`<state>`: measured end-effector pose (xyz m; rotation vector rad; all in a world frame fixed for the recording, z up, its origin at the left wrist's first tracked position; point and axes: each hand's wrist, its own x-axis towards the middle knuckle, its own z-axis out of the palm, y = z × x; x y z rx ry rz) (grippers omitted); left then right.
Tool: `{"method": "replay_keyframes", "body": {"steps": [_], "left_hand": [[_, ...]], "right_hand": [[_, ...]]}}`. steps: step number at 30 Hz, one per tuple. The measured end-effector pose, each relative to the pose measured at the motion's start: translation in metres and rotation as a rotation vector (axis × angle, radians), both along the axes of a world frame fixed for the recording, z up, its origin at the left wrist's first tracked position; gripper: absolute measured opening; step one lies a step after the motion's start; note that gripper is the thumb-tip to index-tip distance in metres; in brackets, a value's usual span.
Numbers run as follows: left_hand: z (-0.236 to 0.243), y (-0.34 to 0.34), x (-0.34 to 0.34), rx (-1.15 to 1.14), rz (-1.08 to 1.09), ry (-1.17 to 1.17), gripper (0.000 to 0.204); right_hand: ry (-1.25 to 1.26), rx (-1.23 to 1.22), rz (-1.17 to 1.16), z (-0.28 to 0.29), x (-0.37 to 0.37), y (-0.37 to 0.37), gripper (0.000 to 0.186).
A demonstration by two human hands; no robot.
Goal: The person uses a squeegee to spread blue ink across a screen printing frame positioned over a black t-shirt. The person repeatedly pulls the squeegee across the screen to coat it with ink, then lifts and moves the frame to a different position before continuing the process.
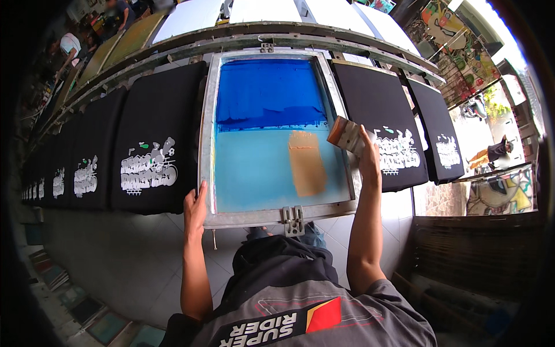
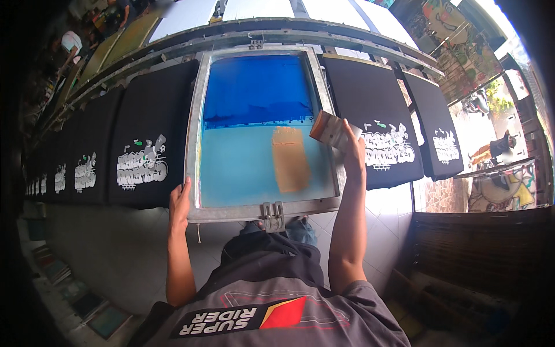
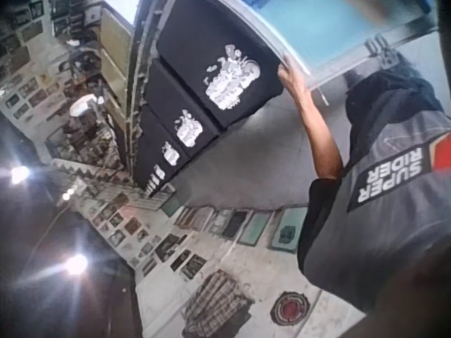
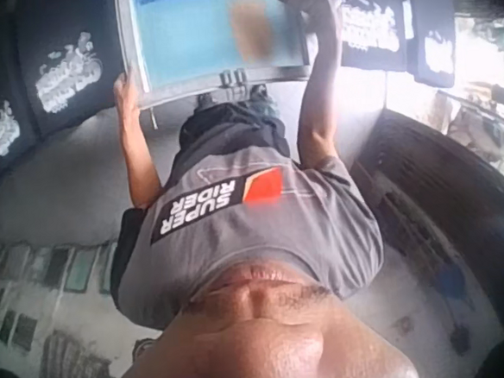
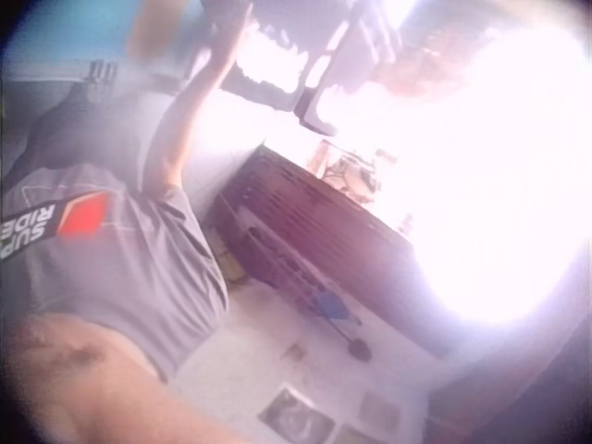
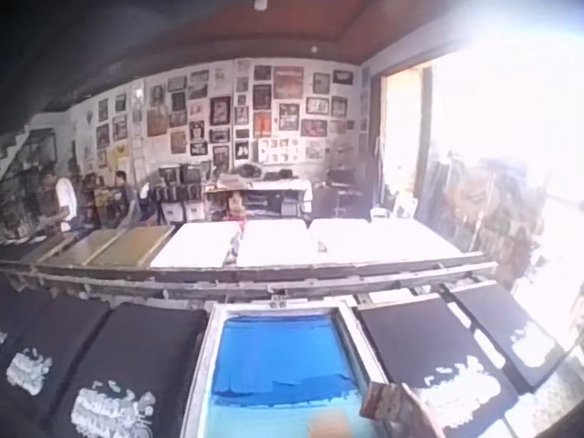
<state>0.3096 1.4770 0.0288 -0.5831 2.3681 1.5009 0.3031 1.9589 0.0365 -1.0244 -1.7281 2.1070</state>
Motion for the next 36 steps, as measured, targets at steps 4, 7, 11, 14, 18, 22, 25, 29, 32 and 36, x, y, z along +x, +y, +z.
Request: {"method": "replay_keyframes", "body": {"steps": [4, 7, 11, 14, 18, 22, 25, 29, 32, 36], "left_hand": [[-0.003, 0.016, 0.015, 0.045, 0.112, 0.115, 0.046], [0.005, 0.045, 0.046, -0.054, 0.126, 0.214, 0.044], [0.008, 0.113, 0.089, -0.036, 0.133, 0.201, 0.042], [0.001, 0.180, 0.114, -0.002, 0.123, 0.209, 0.042], [-0.025, 0.266, 0.136, 0.006, 0.109, 0.224, 0.040], [-0.040, 0.343, 0.144, 0.020, 0.094, 0.201, 0.037], [-0.042, 0.382, 0.145, 0.016, 0.086, 0.204, 0.038], [-0.052, 0.417, 0.137, 0.027, 0.093, 0.243, 0.039], [-0.047, 0.441, 0.127, -0.028, 0.098, 0.274, 0.040], [-0.041, 0.465, 0.112, -0.065, 0.096, 0.304, 0.041]], "right_hand": [[0.081, 0.140, -0.060, 0.005, 0.017, -0.004, 0.048], [0.045, 0.083, -0.025, -0.003, 0.053, 0.033, 0.050], [0.254, 0.006, -0.163, -0.009, 0.103, 0.092, 0.052], [0.215, -0.029, -0.172, -0.002, 0.147, 0.168, 0.048], [0.134, 0.021, -0.222, 0.008, 0.174, 0.247, 0.043], [0.161, 0.052, -0.248, 0.002, 0.191, 0.320, 0.047], [0.158, 0.027, -0.237, -0.003, 0.188, 0.360, 0.049], [0.132, -0.014, -0.235, -0.026, 0.168, 0.413, 0.051], [0.179, -0.015, -0.171, -0.021, 0.145, 0.431, 0.044], [0.282, 0.042, -0.057, -0.013, 0.122, 0.444, 0.042]]}}
